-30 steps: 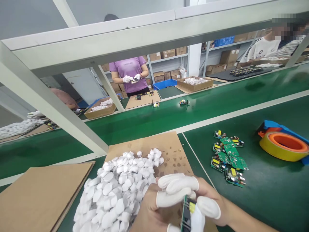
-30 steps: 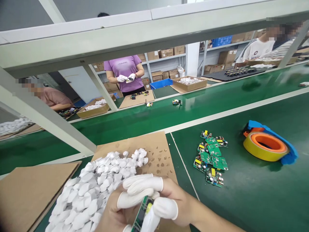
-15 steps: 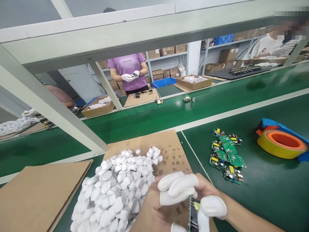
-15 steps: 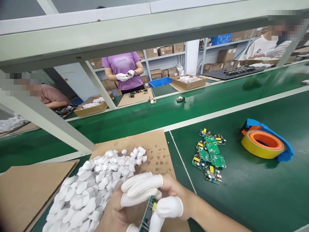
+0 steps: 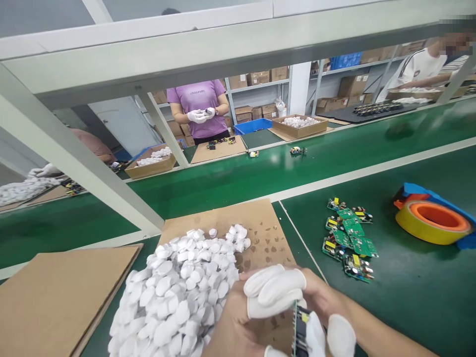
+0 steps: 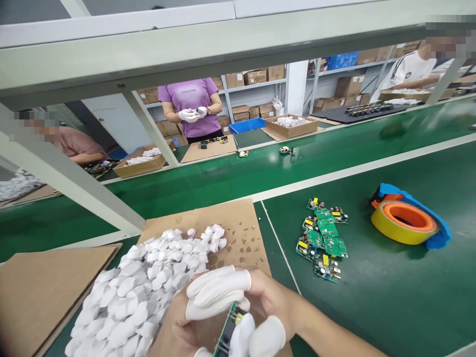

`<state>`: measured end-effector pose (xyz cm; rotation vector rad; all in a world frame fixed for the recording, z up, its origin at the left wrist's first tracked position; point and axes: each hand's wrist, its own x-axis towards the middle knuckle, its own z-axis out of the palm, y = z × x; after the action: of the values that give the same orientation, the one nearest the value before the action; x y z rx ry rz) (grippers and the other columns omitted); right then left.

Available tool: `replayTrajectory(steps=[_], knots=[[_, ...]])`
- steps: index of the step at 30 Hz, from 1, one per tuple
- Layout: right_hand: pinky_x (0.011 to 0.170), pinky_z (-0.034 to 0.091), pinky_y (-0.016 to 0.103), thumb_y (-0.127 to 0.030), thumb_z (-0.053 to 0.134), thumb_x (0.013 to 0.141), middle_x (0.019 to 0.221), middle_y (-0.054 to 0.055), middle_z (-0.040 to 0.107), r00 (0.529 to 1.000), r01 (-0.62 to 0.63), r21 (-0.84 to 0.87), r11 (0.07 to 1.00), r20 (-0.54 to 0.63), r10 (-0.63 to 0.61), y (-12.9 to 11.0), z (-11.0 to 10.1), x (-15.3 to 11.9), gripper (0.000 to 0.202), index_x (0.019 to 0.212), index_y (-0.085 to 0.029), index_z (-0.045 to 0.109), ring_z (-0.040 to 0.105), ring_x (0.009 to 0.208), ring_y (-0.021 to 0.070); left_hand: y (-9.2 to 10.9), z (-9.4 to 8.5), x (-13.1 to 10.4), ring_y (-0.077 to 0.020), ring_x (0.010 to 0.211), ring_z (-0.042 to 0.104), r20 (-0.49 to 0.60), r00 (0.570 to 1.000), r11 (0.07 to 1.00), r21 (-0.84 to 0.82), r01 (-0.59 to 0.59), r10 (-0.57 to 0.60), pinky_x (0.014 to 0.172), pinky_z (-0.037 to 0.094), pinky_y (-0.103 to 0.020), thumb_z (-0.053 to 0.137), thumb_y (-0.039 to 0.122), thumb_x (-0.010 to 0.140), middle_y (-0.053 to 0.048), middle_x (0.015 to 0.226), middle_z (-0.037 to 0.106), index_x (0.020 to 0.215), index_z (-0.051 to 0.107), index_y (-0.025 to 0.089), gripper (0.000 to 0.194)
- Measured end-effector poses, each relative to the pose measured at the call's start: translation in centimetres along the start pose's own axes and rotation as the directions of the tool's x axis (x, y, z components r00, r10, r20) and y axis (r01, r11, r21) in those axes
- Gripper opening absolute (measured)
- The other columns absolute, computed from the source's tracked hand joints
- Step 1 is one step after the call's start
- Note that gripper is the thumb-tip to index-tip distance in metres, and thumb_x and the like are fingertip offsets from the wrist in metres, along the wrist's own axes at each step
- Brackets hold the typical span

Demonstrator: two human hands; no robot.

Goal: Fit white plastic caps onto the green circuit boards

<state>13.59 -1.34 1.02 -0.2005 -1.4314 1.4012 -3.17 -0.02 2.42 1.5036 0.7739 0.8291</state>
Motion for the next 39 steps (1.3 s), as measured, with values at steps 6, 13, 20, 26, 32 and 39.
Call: replayTrajectory(steps=[6,13,20,26,32,39], knots=[[0.099,0.036,0.042,-0.078,0.065,0.045,0.112,0.015,0.062,0.999,0.036,-0.042,0.998,-0.010,-0.036,-0.1,-0.3,0.0,0.078,0.091,-0.016,0.071,0.048,0.116,0.0330,0.5,0.6,0.2,-0.0286,0.081,0.066,0.066,0.996,0.998,-0.008,-0.059,0.059,0.069,0.055,-0.035,0.079,0.030,0.054,-0.003,0.086,0.071,0.089,0.074,0.025,0.036],[0.095,0.041,0.038,-0.075,0.068,0.043,0.113,0.015,0.061,0.996,-0.047,-0.051,0.998,0.075,0.050,-1.2,-0.6,0.8,0.083,0.099,-0.014,0.068,0.049,0.116,0.0326,1.1,1.6,0.8,-0.0284,0.087,0.062,0.158,0.976,0.982,-0.142,-0.127,0.149,0.077,0.049,-0.036,0.077,0.040,0.057,-0.006,0.088,0.069,0.082,0.075,0.021,0.032],[0.096,0.040,0.040,-0.068,0.067,0.057,0.114,0.014,0.062,0.998,-0.044,-0.057,0.997,0.049,0.046,-2.5,0.0,1.5,0.057,0.079,-0.016,0.074,0.050,0.115,0.0319,1.6,2.3,0.9,-0.0213,0.074,0.059,0.154,0.988,0.957,-0.288,0.044,0.001,0.061,0.045,-0.028,0.079,0.035,0.055,-0.004,0.079,0.065,0.064,0.072,0.017,0.021],[0.099,0.037,0.042,-0.066,0.071,0.054,0.117,0.015,0.061,0.997,-0.042,-0.151,0.988,0.053,0.051,-2.8,0.0,1.7,0.060,0.087,-0.016,0.074,0.046,0.120,0.0333,4.1,2.9,0.8,-0.0162,0.063,0.058,0.248,0.969,0.844,-0.517,0.140,-0.009,0.057,0.042,-0.025,0.079,0.023,0.057,-0.002,0.070,0.063,0.087,0.068,0.020,0.032],[0.101,0.035,0.043,-0.065,0.072,0.054,0.119,0.016,0.060,0.999,-0.038,-0.109,0.993,0.022,0.041,-1.9,0.1,1.5,0.065,0.098,-0.018,0.071,0.046,0.121,0.0329,3.8,2.9,0.8,-0.0119,0.061,0.051,0.187,0.982,0.889,-0.446,0.100,-0.017,0.055,0.040,-0.022,0.078,0.024,0.058,-0.002,0.067,0.057,0.078,0.072,0.017,0.022],[0.101,0.033,0.048,-0.060,0.057,0.076,0.128,0.013,0.055,0.982,-0.187,0.145,0.972,0.038,0.183,-1.5,-0.4,0.8,0.054,0.118,-0.027,0.060,0.048,0.121,0.0290,2.9,1.9,0.2,-0.0199,0.070,0.058,0.205,0.973,0.847,-0.494,0.199,-0.108,0.060,0.047,-0.031,0.079,0.037,0.057,-0.007,0.084,0.065,0.087,0.073,0.023,0.034]])
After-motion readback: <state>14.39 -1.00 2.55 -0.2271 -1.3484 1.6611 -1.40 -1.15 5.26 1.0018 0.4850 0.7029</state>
